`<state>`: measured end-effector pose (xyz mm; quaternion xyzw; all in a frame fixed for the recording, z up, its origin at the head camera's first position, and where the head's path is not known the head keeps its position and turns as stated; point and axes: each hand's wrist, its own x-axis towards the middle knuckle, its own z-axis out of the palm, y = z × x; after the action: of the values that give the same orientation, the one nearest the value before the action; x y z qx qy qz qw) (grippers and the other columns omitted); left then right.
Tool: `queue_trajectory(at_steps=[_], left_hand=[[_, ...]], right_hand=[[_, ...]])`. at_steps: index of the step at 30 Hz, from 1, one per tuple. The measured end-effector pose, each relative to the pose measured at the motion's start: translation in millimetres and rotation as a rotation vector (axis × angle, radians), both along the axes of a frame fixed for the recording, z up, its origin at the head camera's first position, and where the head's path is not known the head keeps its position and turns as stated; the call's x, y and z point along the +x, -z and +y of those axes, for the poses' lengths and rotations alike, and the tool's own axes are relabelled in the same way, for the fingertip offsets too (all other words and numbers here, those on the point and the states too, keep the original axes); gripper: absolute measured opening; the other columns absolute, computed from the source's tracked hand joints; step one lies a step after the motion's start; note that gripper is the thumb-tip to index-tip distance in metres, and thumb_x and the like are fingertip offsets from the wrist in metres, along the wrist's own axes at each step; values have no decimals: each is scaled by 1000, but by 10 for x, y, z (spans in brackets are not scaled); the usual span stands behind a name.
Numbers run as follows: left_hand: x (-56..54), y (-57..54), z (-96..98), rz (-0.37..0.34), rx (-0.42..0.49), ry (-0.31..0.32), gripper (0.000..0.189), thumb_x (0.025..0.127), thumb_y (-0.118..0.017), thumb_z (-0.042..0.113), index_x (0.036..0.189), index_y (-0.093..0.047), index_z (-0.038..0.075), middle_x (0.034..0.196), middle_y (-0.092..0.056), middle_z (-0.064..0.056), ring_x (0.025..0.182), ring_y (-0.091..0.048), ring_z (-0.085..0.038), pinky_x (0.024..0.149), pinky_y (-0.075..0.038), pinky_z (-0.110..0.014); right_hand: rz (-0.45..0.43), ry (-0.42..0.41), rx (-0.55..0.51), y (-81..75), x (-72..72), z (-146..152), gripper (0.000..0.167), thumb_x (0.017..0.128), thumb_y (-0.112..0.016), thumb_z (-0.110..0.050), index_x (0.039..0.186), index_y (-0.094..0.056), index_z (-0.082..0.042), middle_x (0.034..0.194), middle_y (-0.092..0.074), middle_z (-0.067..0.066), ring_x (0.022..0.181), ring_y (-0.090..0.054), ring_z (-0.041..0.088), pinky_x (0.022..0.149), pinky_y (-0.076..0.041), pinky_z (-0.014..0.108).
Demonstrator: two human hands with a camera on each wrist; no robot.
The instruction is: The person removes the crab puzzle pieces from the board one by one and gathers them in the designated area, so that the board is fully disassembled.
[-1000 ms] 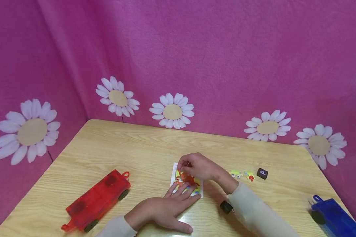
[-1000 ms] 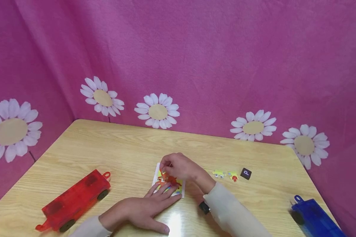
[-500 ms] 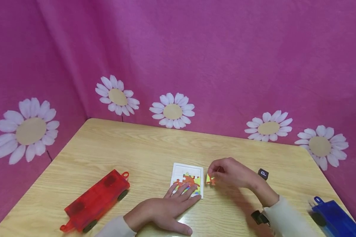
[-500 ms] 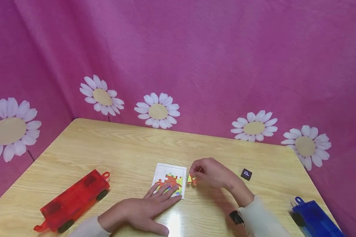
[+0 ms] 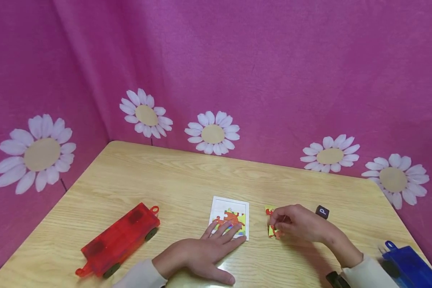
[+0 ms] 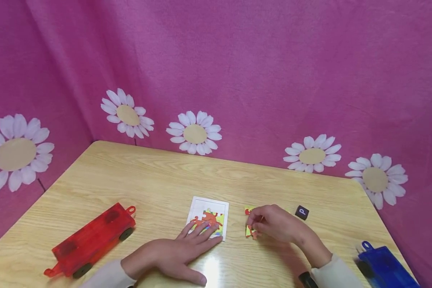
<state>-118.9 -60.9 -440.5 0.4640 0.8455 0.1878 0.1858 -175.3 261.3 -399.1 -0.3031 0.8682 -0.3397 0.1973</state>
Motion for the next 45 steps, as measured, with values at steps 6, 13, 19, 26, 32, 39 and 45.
queue_trajectory(at_steps=[6, 13, 19, 26, 32, 39, 45], left_hand=[[-4, -6, 4, -3, -5, -6, 93, 98, -59, 61, 167, -15, 18, 173, 1, -7, 156, 5, -29, 121, 1, -59], [-4, -22, 2, -14, -3, -5, 93, 98, -59, 61, 167, -15, 18, 172, 1, -7, 156, 5, -29, 121, 2, -59], [2, -21, 1, -6, -8, -5, 93, 97, -59, 62, 167, -15, 18, 173, 1, -7, 156, 5, -29, 121, 2, -59], [0, -32, -3, -23, -5, -9, 93, 97, -59, 61, 167, -15, 18, 172, 1, -7, 156, 6, -29, 121, 2, -58], [-15, -34, 0, -41, -8, -9, 93, 97, -58, 62, 167, -14, 20, 172, 2, -7, 156, 7, -30, 121, 3, -58], [-11, -32, -1, -31, -15, -10, 94, 97, -58, 63, 167, -13, 19, 172, 2, -8, 156, 6, -32, 121, 2, -57], [-4, -35, 2, -25, -23, -15, 94, 97, -58, 63, 167, -13, 19, 172, 2, -8, 156, 5, -32, 121, 2, -57]], right_hand=[[42, -7, 3, 30, -12, 19, 15, 98, -64, 3, 98, -71, -11, 85, -69, -5, 76, -64, 8, 68, -53, 26], [79, 1, 20, 17, -20, 25, 12, 99, -66, -4, 100, -73, -14, 88, -68, -6, 78, -61, 8, 68, -52, 26], [119, 8, 39, -49, -53, -59, 8, 101, -67, -10, 99, -74, -13, 85, -68, -7, 76, -60, 6, 68, -53, 26], [187, -1, 45, -87, -146, -304, 9, 99, -67, -7, 103, -75, -10, 90, -70, -6, 79, -60, 6, 73, -53, 27], [227, -19, 28, -33, -249, -572, 16, 98, -64, -3, 110, -74, -5, 86, -69, -4, 75, -58, 6, 70, -51, 27], [179, -63, 19, 24, -317, -849, 14, 98, -67, -3, 111, -73, -5, 92, -71, -2, 80, -61, 8, 72, -53, 27], [174, -69, 40, 68, -345, -962, 14, 98, -66, -1, 110, -73, -5, 91, -69, -2, 78, -59, 8, 71, -52, 27]])
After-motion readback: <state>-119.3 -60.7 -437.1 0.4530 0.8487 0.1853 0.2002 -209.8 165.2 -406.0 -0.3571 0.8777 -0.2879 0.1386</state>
